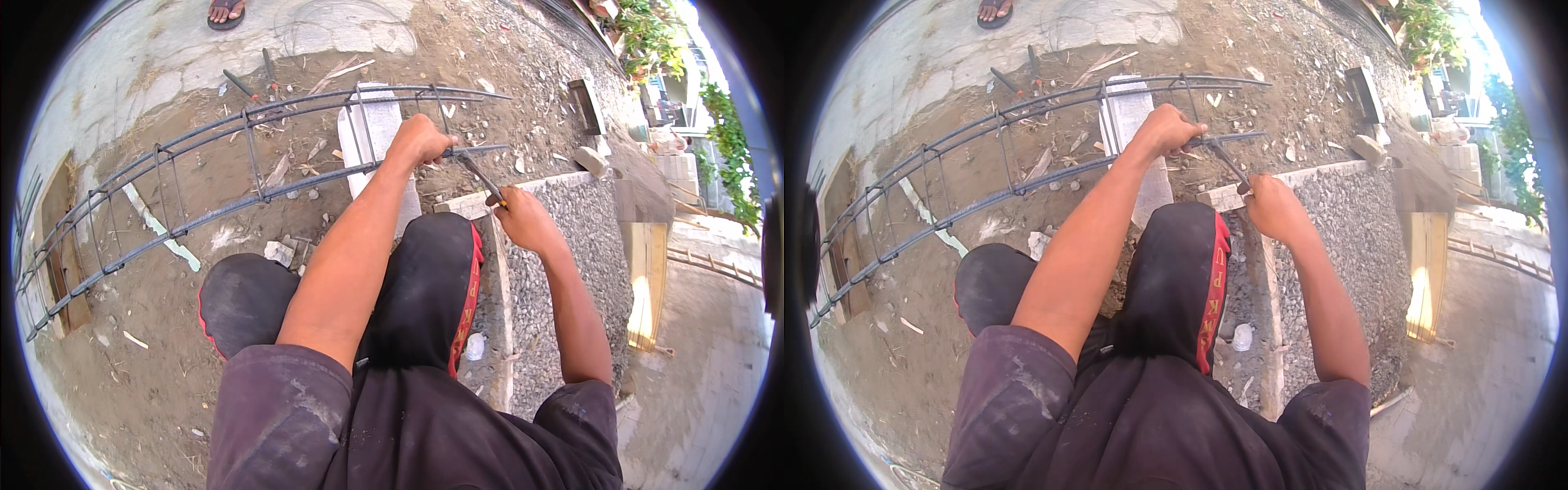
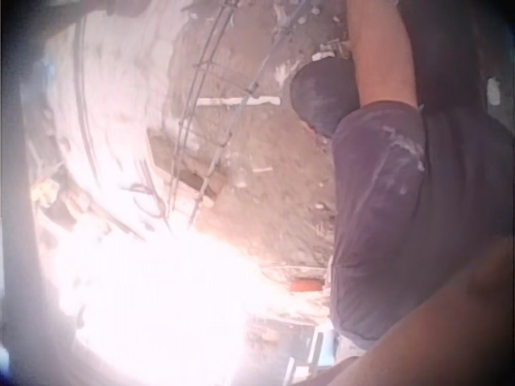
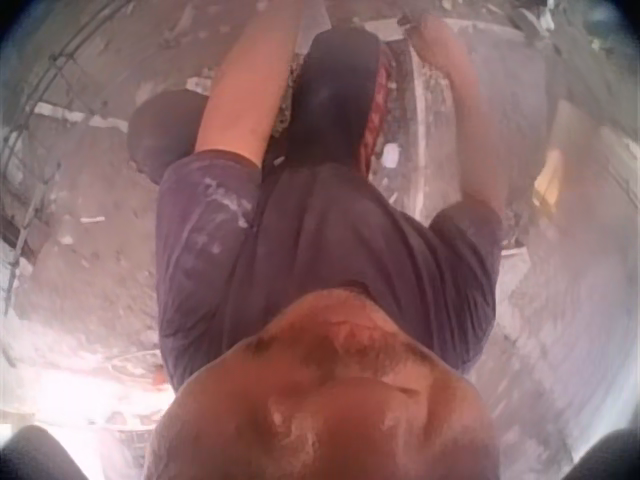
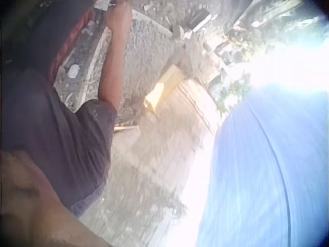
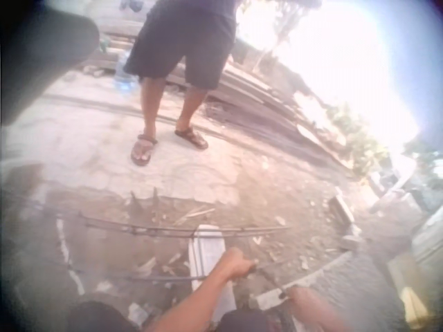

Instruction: The person assembles a rebar cage by placing long steel bars on the ground and inserting pre-bent rectangular rebar stirrups between them. They adjust the spacing of the stirrups and secure the assembly by hand.

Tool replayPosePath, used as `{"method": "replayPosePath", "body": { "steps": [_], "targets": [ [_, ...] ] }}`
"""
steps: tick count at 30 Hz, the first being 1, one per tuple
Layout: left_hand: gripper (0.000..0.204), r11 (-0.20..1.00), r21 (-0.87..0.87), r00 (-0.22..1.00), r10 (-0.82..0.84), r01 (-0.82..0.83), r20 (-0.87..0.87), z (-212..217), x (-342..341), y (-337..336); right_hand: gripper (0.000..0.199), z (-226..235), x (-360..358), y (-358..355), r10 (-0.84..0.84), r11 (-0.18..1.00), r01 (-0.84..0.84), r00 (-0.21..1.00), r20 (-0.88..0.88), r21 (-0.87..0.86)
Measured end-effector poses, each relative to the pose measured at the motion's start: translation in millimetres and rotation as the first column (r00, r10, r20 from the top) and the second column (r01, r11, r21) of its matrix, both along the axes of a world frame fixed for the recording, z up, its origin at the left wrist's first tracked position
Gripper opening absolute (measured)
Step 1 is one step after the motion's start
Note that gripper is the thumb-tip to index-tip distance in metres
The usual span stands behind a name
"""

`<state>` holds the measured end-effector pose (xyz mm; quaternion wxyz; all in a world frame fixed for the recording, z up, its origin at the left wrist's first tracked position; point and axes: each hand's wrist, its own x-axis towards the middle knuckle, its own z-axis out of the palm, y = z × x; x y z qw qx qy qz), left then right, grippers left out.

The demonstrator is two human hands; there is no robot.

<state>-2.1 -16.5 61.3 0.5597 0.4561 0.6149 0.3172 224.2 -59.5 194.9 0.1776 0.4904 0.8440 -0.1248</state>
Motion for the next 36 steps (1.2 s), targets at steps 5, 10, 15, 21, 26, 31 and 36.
{"method": "replayPosePath", "body": {
  "steps": [5,10,15,21,26,31,36],
  "targets": [
    [0.047,0.999,-0.034,0.999,0.038,-0.038,-0.010,-8.1,2.1,1.5,0.023,11.7,-26.4,6.6,-0.035,0.999,0.039,0.980,0.194,-0.018],
    [0.048,0.999,0.001,0.998,0.049,-0.049,-0.042,-10.6,5.7,4.8,0.022,22.7,-35.8,8.0,0.017,1.000,-0.014,0.980,0.200,-0.017],
    [0.046,0.998,0.058,0.991,0.046,-0.039,-0.129,-18.7,8.5,7.7,0.017,21.0,-47.6,5.8,0.067,0.997,-0.078,0.943,0.327,0.021],
    [0.046,0.999,0.054,0.992,0.006,0.001,-0.124,-19.5,9.5,8.6,0.017,21.5,-44.6,-2.0,0.157,0.969,-0.214,0.918,0.363,0.122],
    [0.044,0.999,0.037,0.996,0.023,-0.019,-0.090,-20.3,8.5,10.4,0.019,30.2,-56.3,12.2,0.126,0.991,-0.105,0.938,0.324,-0.081],
    [0.046,0.999,0.029,0.997,0.020,-0.018,-0.069,-13.0,5.4,5.3,0.021,23.5,-44.2,12.3,0.141,0.983,-0.164,0.961,0.240,0.078],
    [0.049,1.000,0.023,0.997,0.007,-0.005,-0.071,-5.8,0.5,0.5,0.034,39.0,-62.5,35.4,-0.057,0.973,0.117,0.957,0.284,-0.199]
  ]
}}
